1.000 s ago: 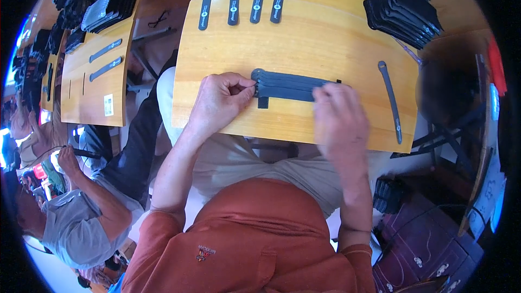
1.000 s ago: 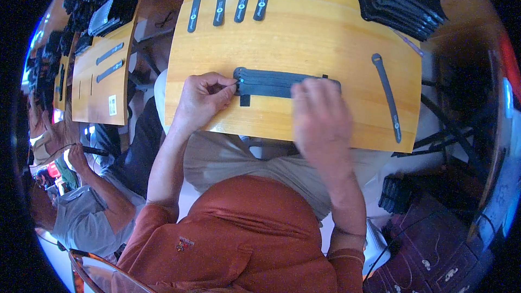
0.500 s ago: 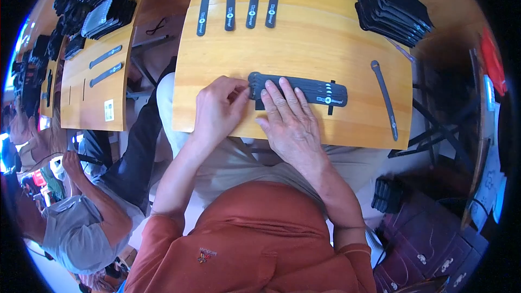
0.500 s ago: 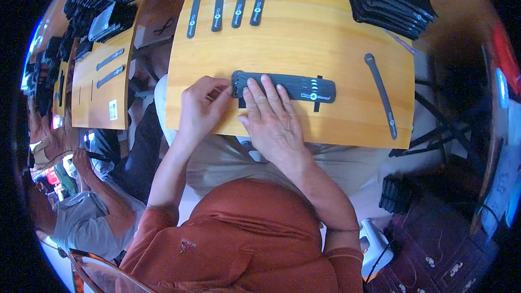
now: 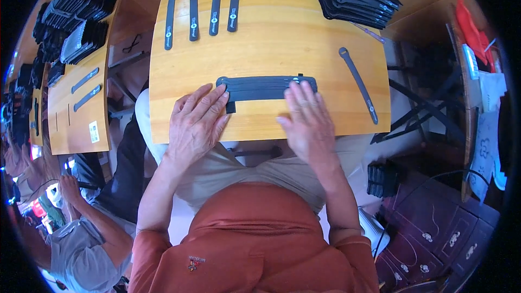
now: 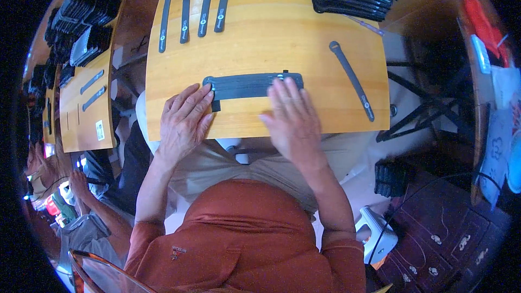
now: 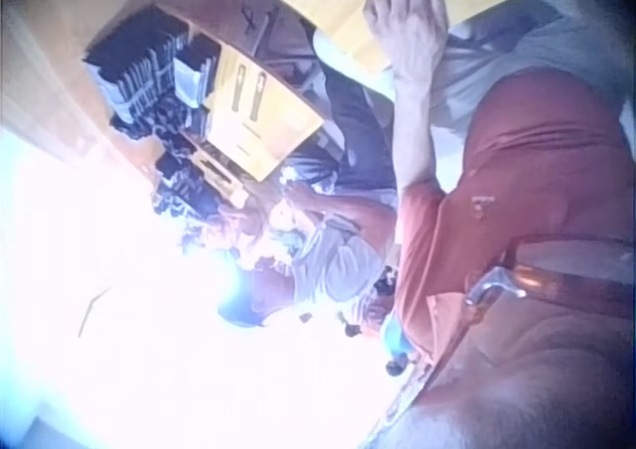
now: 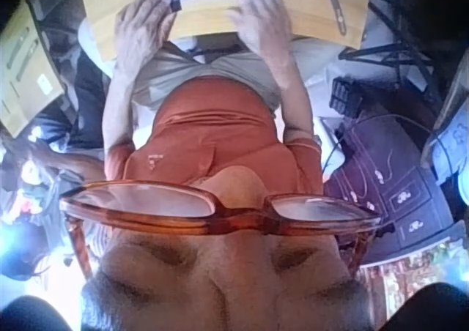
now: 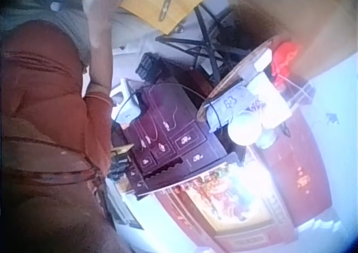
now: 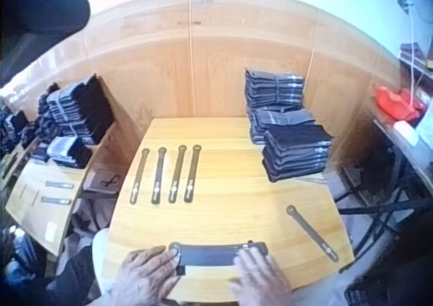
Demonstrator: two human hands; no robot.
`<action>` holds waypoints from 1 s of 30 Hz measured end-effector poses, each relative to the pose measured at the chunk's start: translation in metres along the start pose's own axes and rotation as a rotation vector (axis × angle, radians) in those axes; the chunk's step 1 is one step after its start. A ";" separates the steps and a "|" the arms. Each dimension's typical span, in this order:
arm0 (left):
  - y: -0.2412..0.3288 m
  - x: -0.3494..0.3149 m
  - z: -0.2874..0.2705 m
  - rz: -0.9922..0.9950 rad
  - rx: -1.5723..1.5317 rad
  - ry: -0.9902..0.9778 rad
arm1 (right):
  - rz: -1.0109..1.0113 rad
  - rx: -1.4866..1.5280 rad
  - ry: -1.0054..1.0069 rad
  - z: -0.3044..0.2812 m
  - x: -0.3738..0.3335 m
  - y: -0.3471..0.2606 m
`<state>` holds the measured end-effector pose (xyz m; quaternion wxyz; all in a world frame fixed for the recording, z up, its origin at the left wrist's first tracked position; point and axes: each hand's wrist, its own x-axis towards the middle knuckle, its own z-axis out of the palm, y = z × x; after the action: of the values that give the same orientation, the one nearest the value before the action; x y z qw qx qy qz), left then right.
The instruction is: Sorting and stacking black textile straps into a bundle at a workstation.
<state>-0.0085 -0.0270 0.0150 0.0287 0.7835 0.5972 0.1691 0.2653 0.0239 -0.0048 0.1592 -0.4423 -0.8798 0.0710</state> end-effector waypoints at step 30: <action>0.007 -0.006 0.000 -0.061 -0.241 0.034 | 0.392 0.464 0.136 -0.077 -0.007 0.047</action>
<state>-0.0032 -0.0353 0.0156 0.1178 0.7528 0.5967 0.2519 0.3311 0.0459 0.0532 0.2977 -0.5592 -0.7253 0.2694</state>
